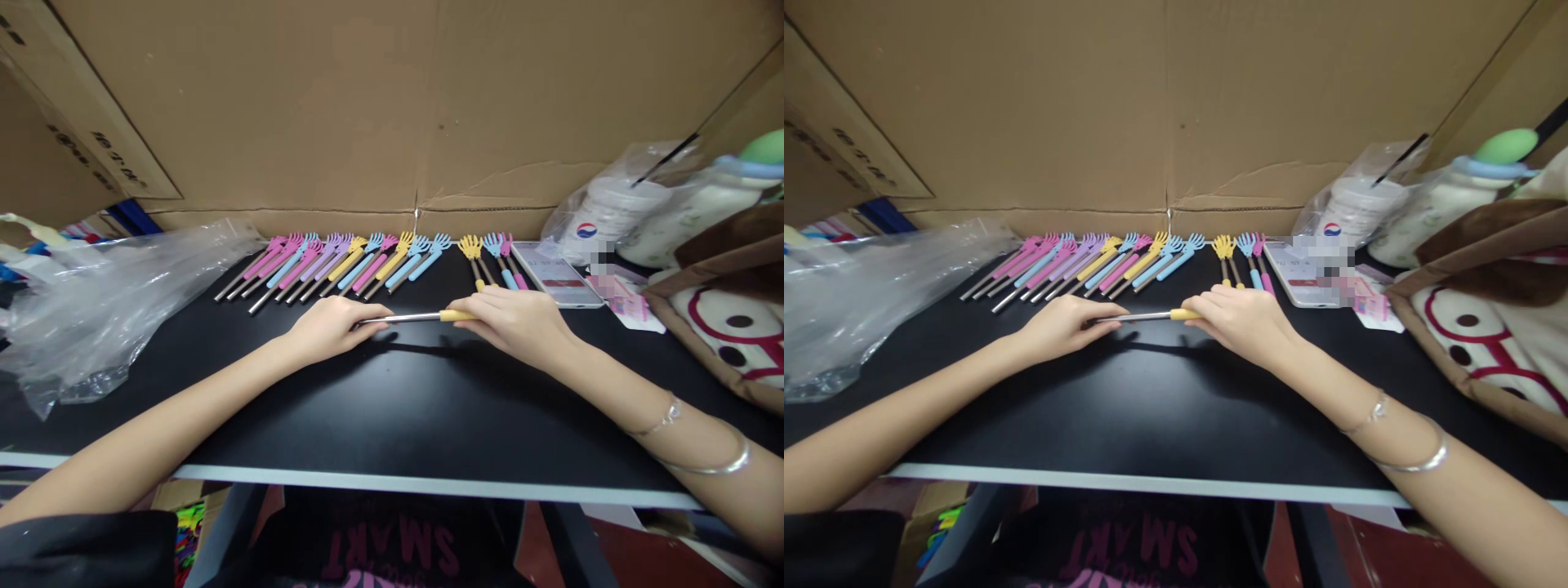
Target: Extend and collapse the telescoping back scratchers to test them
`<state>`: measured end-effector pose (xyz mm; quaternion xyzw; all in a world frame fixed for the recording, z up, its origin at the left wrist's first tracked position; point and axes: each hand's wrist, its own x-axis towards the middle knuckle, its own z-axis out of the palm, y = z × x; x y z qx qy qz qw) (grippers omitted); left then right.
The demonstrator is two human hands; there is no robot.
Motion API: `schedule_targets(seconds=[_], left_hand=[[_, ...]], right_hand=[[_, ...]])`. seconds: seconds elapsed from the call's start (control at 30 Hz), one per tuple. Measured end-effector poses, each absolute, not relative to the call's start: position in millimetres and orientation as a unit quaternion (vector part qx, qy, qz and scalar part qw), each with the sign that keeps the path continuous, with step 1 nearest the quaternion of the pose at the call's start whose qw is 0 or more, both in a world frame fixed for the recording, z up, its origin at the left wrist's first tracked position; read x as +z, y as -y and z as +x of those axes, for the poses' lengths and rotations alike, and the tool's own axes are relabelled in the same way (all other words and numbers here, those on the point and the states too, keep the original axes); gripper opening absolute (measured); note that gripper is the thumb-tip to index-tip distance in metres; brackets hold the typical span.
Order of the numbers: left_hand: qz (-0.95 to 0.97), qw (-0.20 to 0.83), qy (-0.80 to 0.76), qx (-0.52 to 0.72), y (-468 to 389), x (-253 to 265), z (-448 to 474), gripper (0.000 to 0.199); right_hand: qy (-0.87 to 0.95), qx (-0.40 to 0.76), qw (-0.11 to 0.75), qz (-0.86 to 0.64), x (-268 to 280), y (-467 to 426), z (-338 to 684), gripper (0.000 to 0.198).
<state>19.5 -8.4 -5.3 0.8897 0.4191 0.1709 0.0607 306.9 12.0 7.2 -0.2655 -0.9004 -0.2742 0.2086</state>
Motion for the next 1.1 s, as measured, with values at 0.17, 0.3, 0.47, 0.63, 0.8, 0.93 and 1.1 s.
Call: schedule_targets(seconds=[0.17,0.3,0.47,0.63,0.8,0.93,1.1], left_hand=[[0.890,-0.099,-0.394,0.205,8.4,-7.7,18.0,0.034],[0.886,-0.194,-0.361,0.217,8.7,-5.9,16.4,0.033],[0.874,-0.271,-0.351,0.200,10.8,1.5,15.4,0.029],[0.875,-0.253,-0.366,0.193,12.8,5.7,17.4,0.031],[0.883,-0.246,-0.354,0.187,12.1,-0.3,17.4,0.029],[0.887,-0.218,-0.364,0.181,12.1,-4.5,17.4,0.029],[0.891,-0.153,-0.392,0.172,14.2,-3.8,20.2,0.029]], right_hand=[[0.908,-0.239,0.209,-0.274,3.6,-13.5,307.1,0.032],[0.914,-0.194,0.186,-0.303,-0.3,-13.8,307.4,0.037],[0.922,-0.159,0.160,-0.314,-2.2,-12.9,305.8,0.035],[0.924,-0.150,0.148,-0.321,-1.9,-12.1,303.8,0.032],[0.926,-0.133,0.150,-0.320,-1.4,-10.9,303.4,0.032],[0.922,-0.137,0.155,-0.328,-1.0,-10.3,303.5,0.034],[0.918,-0.143,0.161,-0.333,-0.4,-10.4,304.0,0.033]])
